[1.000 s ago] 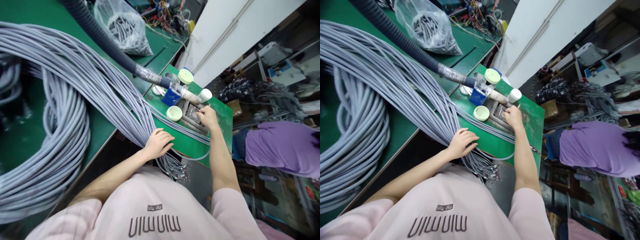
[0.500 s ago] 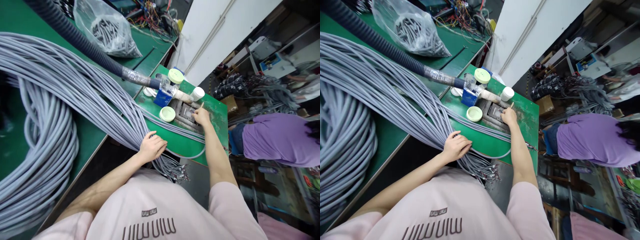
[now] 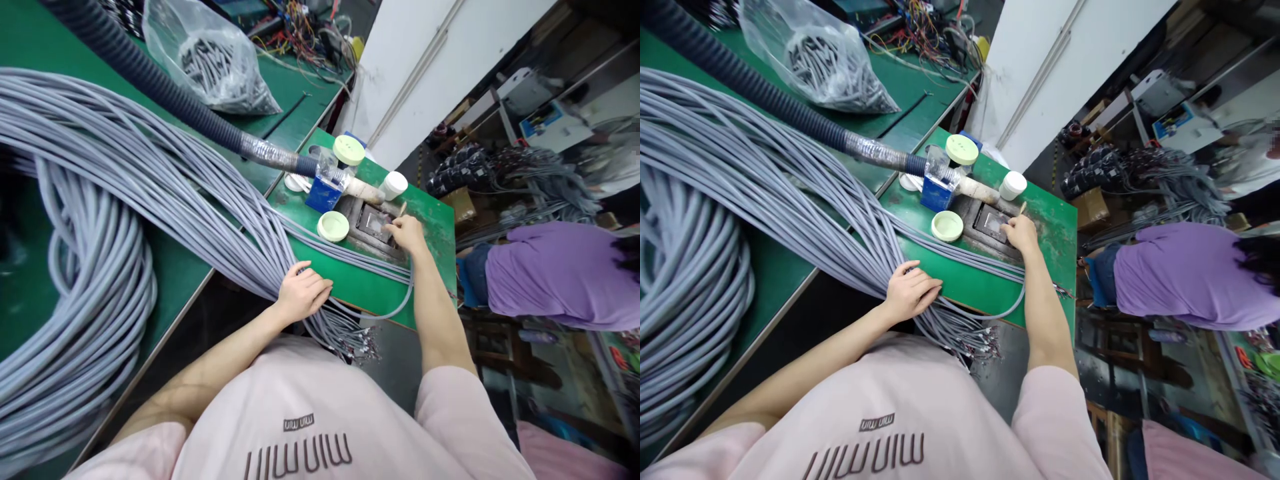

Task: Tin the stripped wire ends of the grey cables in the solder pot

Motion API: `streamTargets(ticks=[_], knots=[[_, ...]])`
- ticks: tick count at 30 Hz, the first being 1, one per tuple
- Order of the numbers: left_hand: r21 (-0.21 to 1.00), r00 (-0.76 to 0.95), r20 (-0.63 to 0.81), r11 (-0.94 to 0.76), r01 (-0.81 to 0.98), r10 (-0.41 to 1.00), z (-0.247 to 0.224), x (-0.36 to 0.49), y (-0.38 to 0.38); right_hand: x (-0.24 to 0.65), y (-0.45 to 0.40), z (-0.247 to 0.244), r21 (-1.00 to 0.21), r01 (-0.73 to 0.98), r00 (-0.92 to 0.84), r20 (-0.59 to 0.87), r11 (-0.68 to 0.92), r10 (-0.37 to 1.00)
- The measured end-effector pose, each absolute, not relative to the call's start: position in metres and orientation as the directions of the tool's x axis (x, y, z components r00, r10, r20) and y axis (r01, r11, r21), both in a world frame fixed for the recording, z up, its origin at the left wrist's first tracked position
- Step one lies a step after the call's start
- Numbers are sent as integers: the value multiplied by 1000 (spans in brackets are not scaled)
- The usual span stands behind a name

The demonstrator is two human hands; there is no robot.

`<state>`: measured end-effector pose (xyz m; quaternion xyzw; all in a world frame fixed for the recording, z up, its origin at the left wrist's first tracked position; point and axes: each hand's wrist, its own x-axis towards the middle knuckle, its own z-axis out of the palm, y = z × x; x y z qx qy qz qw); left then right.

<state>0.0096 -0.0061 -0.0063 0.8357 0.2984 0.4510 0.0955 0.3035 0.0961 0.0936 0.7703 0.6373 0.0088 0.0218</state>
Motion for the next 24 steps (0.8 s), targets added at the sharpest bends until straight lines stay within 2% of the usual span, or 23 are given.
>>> streamTargets(ticks=[4,7,9,10,11,12,13,14,15,16,17,20,22,24], knots=[[451,436,657,-784,427,615,0,9,-7,318,42,119,-181,971,189,162,-159,969],[494,489,576,-756,430,655,10,8,-7,335,-35,132,-402,886,352,257,-231,900],[529,534,514,-738,418,671,18,9,-6,346,-95,131,-466,808,496,206,-361,843],[539,560,492,-738,406,667,22,11,-4,352,-125,126,-482,757,557,124,-441,821],[541,587,476,-744,392,655,25,14,-2,357,-154,119,-467,702,605,-9,-538,796],[535,615,463,-755,379,638,28,19,1,362,-179,111,-393,666,630,-158,-634,760],[521,644,452,-769,371,617,31,24,5,365,-202,101,-269,646,656,-282,-714,700],[501,670,439,-782,370,598,32,31,9,366,-220,92,-133,628,687,-367,-767,627],[481,691,423,-792,377,586,33,38,12,365,-234,83,-69,612,708,-397,-788,584],[461,703,404,-794,396,585,34,47,16,361,-243,76,-80,592,709,-422,-802,566],[442,708,384,-792,422,592,34,55,19,355,-248,71,-151,575,690,-438,-804,576],[380,700,327,-767,518,635,32,77,25,327,-237,63,-516,520,497,-465,-680,733],[331,695,304,-756,565,652,32,87,27,302,-217,60,-652,497,337,-463,-573,819],[288,702,291,-760,583,649,33,92,27,277,-192,54,-769,382,198,-473,-512,859]])
